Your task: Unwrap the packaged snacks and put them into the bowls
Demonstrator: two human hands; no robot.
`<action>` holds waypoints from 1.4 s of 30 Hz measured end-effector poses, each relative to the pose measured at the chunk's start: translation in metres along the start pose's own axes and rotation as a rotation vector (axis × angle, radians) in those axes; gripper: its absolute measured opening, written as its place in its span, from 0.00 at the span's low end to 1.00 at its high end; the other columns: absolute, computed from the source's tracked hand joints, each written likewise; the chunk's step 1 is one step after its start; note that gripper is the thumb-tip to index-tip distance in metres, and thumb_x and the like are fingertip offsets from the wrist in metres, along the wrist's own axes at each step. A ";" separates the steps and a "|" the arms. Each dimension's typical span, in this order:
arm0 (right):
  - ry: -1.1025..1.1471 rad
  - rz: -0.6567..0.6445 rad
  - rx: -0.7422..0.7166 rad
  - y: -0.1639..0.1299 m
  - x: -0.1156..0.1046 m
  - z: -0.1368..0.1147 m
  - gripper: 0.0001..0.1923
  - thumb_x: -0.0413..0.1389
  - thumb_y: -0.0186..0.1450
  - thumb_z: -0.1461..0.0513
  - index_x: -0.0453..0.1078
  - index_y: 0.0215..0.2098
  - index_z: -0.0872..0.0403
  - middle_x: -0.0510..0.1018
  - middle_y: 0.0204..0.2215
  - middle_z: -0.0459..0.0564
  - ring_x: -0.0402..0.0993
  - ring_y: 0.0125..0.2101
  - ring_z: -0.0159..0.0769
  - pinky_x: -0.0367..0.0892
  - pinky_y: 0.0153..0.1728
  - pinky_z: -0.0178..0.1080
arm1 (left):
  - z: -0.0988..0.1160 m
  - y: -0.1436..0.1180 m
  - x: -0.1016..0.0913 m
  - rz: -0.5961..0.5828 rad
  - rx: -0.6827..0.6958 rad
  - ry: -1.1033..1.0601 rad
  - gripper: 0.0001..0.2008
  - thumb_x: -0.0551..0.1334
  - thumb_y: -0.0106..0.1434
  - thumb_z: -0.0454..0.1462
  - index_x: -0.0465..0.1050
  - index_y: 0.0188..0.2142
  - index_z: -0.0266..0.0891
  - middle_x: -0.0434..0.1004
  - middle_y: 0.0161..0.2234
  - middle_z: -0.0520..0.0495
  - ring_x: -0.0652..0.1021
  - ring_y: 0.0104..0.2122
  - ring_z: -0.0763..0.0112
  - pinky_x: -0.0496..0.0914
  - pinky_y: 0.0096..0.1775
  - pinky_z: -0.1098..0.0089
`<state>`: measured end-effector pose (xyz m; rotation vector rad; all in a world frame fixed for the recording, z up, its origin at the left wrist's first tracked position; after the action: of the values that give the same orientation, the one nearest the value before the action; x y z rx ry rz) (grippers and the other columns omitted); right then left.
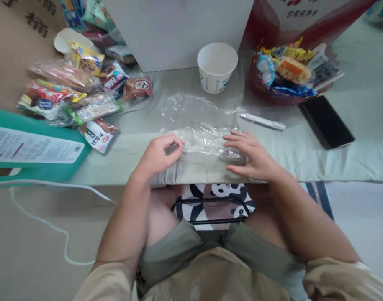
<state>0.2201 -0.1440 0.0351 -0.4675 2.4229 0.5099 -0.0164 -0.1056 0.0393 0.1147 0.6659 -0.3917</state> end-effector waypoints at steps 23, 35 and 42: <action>0.438 0.463 0.450 -0.023 -0.026 0.047 0.20 0.64 0.61 0.42 0.77 0.33 0.49 0.84 0.35 0.49 0.81 0.38 0.41 0.77 0.45 0.48 | -0.031 0.009 -0.033 0.466 -0.116 -0.429 0.18 0.68 0.62 0.52 0.72 0.28 0.42 0.71 0.16 0.55 0.68 0.13 0.77 0.60 0.16 0.73; 0.485 0.540 0.737 -0.032 -0.021 0.071 0.13 0.62 0.62 0.50 0.69 0.35 0.50 0.78 0.25 0.45 0.71 0.17 0.30 0.65 0.17 0.35 | -0.035 0.023 -0.004 0.172 -0.179 -0.347 0.14 0.71 0.54 0.46 0.75 0.33 0.40 0.79 0.25 0.49 0.80 0.26 0.68 0.75 0.33 0.67; -0.018 0.474 0.623 -0.041 -0.040 0.068 0.25 0.61 0.60 0.58 0.65 0.54 0.48 0.81 0.31 0.47 0.73 0.23 0.38 0.73 0.32 0.45 | -0.050 0.022 -0.015 0.252 -0.307 -0.045 0.05 0.66 0.55 0.39 0.74 0.30 0.41 0.65 0.15 0.58 0.66 0.17 0.74 0.62 0.24 0.70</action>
<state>0.3015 -0.1404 -0.0002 0.3784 2.5030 -0.0732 -0.0474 -0.0693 0.0091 -0.1011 0.6507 -0.0474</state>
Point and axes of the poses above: each hand's wrist, its own y-axis towards the middle knuckle, its own x-axis out of the palm, z = x × y, the point moved 10 cm from there along y, towards the middle knuckle
